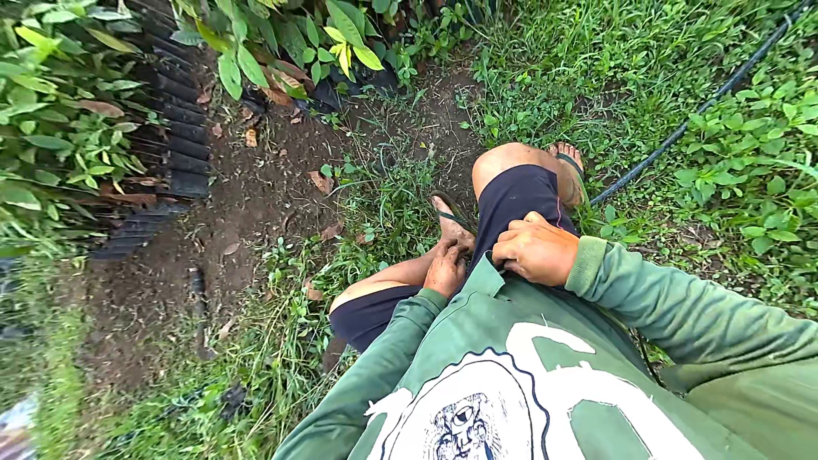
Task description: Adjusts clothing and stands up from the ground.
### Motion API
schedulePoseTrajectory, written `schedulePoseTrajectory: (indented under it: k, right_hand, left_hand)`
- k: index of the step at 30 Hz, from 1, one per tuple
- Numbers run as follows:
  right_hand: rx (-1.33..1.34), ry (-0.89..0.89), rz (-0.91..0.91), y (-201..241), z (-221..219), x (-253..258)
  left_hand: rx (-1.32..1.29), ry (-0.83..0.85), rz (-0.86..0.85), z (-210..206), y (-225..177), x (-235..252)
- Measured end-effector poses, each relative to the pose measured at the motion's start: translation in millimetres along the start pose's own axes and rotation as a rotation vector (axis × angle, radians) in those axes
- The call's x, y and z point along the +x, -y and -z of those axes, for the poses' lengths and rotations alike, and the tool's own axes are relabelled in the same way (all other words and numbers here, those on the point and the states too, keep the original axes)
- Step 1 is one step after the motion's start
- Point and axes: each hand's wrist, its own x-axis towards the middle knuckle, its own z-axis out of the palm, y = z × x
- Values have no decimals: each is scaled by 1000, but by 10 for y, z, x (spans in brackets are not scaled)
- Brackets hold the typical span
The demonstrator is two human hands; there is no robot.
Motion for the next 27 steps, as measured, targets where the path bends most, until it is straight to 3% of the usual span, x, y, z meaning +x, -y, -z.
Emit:
schedulePoseTrajectory:
  k: [15, 27]
  right_hand:
    - [-41, 11, 28, 42, 23, -8]
    - [-150, 158, 178, 161, 168, 92]
  left_hand:
    - [-3, -1, -3, -23, -12, -6]
    - [-16, 11, 27, -35, -142, -69]
